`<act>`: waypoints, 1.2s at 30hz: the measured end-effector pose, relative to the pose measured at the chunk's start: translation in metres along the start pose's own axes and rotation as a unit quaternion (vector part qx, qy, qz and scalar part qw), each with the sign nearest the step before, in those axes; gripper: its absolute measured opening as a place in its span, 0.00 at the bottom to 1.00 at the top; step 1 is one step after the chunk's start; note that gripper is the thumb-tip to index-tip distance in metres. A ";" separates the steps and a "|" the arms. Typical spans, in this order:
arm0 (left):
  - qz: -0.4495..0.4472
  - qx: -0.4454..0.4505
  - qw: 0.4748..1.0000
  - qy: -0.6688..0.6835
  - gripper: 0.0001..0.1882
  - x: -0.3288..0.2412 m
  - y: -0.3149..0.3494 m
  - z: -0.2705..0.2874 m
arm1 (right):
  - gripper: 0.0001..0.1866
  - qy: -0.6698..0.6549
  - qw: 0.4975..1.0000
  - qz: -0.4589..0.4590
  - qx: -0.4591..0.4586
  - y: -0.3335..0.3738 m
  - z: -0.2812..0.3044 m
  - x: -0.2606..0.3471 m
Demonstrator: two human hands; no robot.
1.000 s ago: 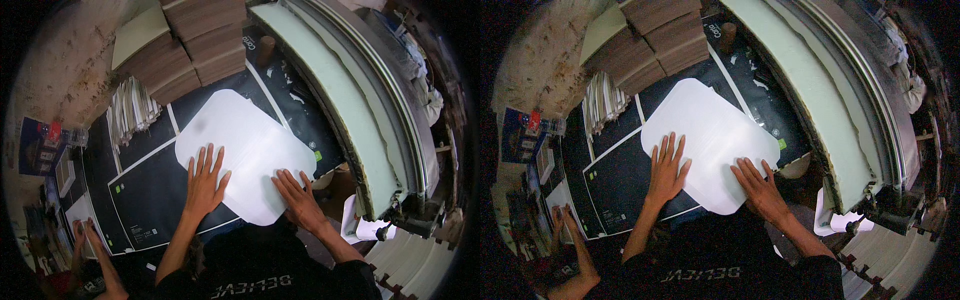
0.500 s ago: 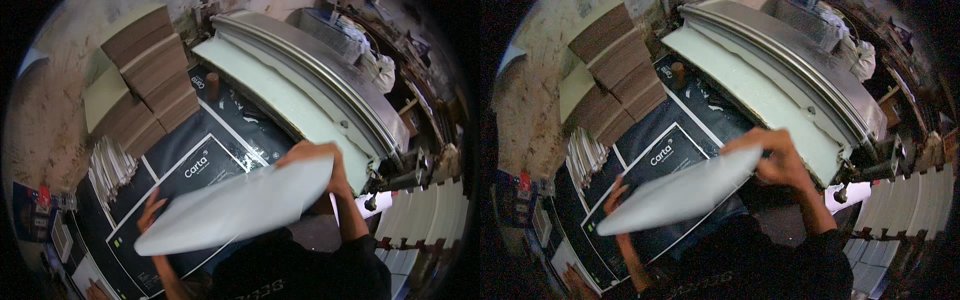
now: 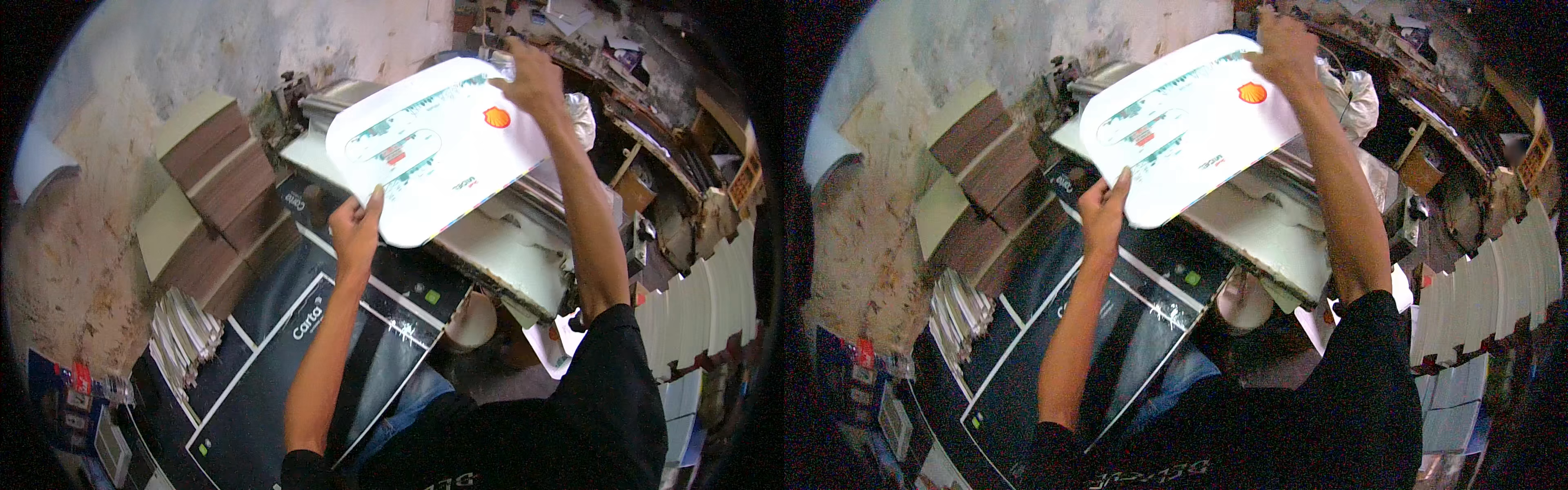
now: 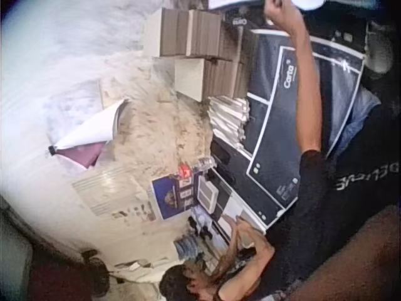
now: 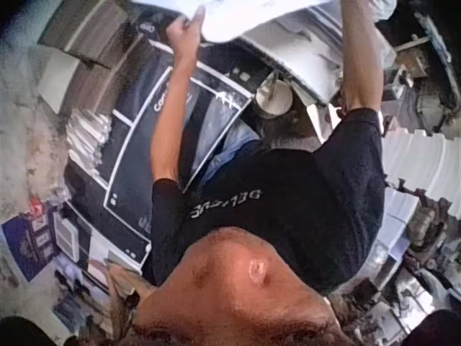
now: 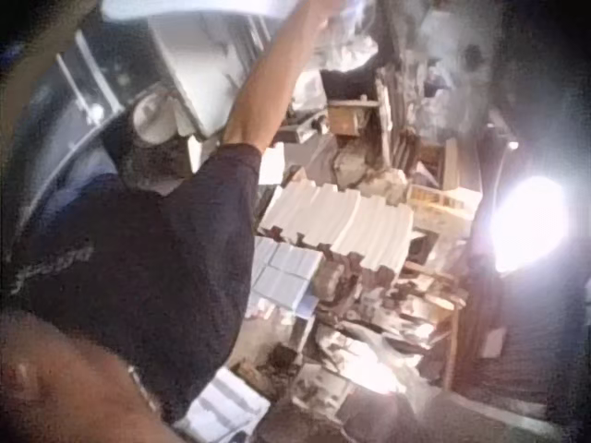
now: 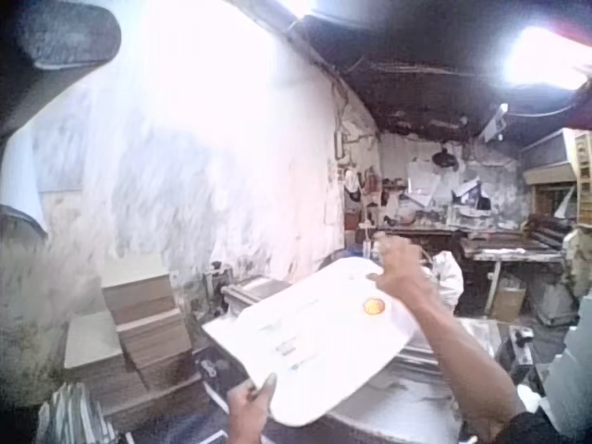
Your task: The person aligns adhesive sheets onto cardboard covers and then passes the assembled items through a manual roller press machine.
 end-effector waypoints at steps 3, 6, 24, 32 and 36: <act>0.057 0.033 0.998 -0.013 0.20 0.016 -0.055 -0.038 | 0.44 -0.143 0.939 0.211 0.231 -0.017 -0.062 0.026; 0.070 0.088 0.989 0.092 0.20 0.040 -0.097 -0.059 | 0.44 -0.164 0.864 0.253 0.403 0.007 -0.128 0.039; -0.303 0.140 0.878 -0.344 0.14 0.004 -0.048 -0.032 | 0.55 -0.124 0.912 0.148 0.361 -0.008 -0.228 -0.054; -0.361 0.117 0.867 -0.323 0.28 0.024 -0.046 -0.066 | 0.58 -0.129 0.911 0.135 0.369 0.023 -0.213 -0.036; -0.362 0.110 0.870 -0.315 0.30 0.032 -0.044 -0.074 | 0.57 -0.131 0.912 0.149 0.360 0.031 -0.210 -0.026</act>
Point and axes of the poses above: each hand's wrist, its own y-axis away from the middle knuckle, its own z-axis out of the back of the hand, x = y × z, the point moved 5 cm from there along -y, towards the middle knuckle, and after that the axes turned 7 degrees about x, right-handed, at the moved point
